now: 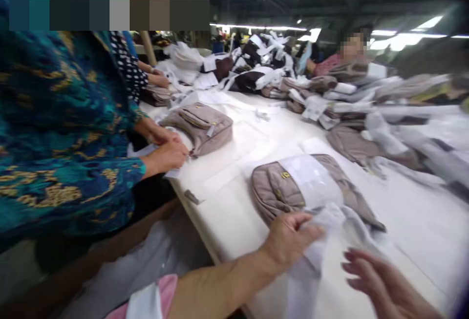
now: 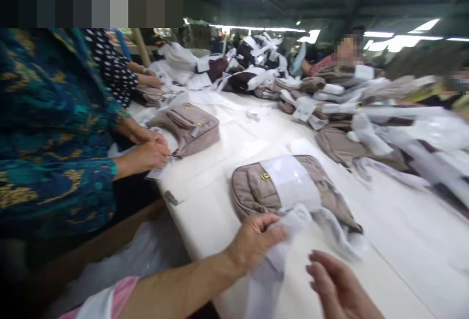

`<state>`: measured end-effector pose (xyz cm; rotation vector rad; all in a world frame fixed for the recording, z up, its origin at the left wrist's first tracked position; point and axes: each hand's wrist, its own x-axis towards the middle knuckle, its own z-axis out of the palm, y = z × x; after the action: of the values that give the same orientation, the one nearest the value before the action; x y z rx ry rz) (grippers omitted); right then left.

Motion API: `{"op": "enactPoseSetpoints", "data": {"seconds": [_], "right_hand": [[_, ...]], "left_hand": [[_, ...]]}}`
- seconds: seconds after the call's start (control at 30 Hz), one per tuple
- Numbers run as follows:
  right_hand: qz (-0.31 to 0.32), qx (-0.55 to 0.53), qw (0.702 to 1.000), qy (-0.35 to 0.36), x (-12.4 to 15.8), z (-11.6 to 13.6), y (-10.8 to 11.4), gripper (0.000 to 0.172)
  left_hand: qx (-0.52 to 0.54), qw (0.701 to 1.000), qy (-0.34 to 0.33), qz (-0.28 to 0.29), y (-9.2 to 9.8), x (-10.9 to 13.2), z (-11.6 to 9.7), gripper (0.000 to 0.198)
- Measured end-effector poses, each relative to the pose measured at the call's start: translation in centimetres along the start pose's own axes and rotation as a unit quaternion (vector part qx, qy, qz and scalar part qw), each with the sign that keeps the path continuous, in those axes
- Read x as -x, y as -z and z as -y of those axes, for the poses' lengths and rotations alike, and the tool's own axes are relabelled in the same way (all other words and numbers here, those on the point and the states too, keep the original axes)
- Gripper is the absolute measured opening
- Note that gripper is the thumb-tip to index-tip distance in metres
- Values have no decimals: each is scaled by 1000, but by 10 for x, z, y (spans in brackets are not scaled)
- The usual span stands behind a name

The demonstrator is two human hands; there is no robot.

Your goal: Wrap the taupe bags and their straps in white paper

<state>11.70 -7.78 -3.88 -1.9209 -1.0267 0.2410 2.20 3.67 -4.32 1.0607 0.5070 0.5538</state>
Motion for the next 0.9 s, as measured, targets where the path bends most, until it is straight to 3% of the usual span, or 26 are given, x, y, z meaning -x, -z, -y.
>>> {"op": "enactPoseSetpoints", "data": {"seconds": [0.1,0.17,0.33,0.5,0.67,0.73,0.83,0.9], "right_hand": [[23,-78,987,-141,20,21,1,39],[8,-148,974,-173,24,33,-13,38],[-48,-243,954,-172,21,35,-34,34],[-111,-313,926,-178,19,29,-39,35],[-116,-339,910,-209,24,26,-41,45],[-121,-341,907,-217,30,18,-43,50],[-199,-322,901,-211,31,2,-64,49],[-267,-314,890,-196,19,0,-93,43]], "left_hand": [[14,999,-25,33,1,0,-8,36],[-6,998,-32,44,1,3,-15,36],[-25,997,-48,48,9,15,-22,45],[-13,992,-40,119,23,21,-14,43],[-80,989,-84,86,23,14,-11,39],[-100,987,-79,99,22,14,-13,38],[-138,980,-65,130,23,17,-16,41],[-166,976,-52,135,26,18,-14,45]]}}
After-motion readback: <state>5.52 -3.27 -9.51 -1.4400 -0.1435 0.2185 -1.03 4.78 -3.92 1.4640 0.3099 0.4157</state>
